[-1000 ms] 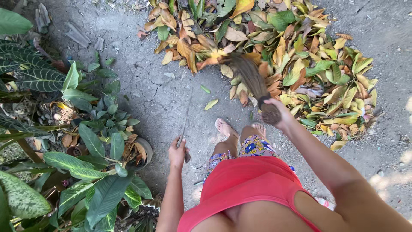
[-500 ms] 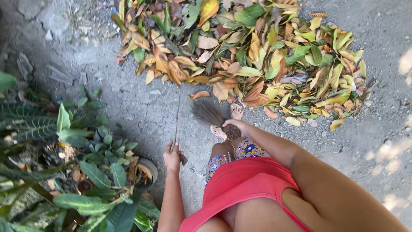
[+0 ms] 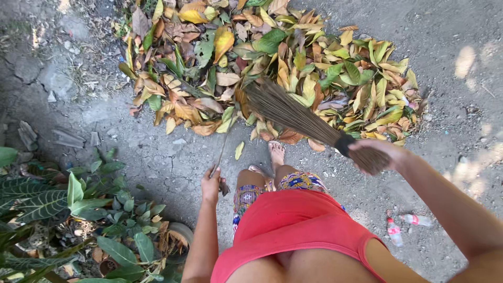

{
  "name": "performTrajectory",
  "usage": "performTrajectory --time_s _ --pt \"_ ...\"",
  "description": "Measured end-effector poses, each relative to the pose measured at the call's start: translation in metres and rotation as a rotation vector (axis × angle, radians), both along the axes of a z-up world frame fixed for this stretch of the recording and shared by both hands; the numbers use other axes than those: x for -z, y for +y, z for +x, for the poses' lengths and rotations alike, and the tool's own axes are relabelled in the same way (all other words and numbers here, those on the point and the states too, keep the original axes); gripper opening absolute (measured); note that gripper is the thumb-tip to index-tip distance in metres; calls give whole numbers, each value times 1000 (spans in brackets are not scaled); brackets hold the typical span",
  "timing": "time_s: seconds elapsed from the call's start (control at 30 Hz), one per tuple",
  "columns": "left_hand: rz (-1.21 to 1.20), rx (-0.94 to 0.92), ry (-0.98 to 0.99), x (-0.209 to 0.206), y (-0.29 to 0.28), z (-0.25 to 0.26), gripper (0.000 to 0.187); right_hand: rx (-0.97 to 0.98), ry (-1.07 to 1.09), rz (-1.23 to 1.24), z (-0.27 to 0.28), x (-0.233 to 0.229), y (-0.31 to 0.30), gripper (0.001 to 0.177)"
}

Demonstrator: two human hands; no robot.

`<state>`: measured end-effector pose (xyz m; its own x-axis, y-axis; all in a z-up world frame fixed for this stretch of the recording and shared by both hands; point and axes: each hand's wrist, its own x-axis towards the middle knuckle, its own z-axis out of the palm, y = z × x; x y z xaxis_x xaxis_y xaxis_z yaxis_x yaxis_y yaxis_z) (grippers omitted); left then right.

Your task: The person sweeps leaves and small debris into piles using a handheld broom made of sticks, occasionally using a separate stick to move or lift items.

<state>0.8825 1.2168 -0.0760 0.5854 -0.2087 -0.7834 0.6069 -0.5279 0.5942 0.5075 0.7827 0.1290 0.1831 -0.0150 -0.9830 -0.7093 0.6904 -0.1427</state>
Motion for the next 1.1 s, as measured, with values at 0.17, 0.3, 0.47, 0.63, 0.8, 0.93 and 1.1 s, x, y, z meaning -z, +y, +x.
performTrajectory --time_s 0.17,0.3,0.47,0.63,0.8,0.93,1.1 --pt "17 139 -55 -3 -35 17 50 14 -7 -19 -57 -44 53 67" --pt "-61 175 -77 -4 -51 36 50 169 -11 -16 -89 -36 110 66" --pt "-125 236 -88 -9 -79 73 46 288 -62 -130 -89 -22 142 57" --pt "-124 269 -94 -26 -90 118 45 49 89 -510 -45 -3 113 62" --pt "-201 338 -135 -54 -81 158 46 -189 234 -695 15 -1 27 91" --pt "-159 250 -99 -83 -87 170 46 -169 119 -827 56 19 -65 94" --pt "-41 217 -43 -104 -113 166 48 -282 112 -928 111 99 -222 76"
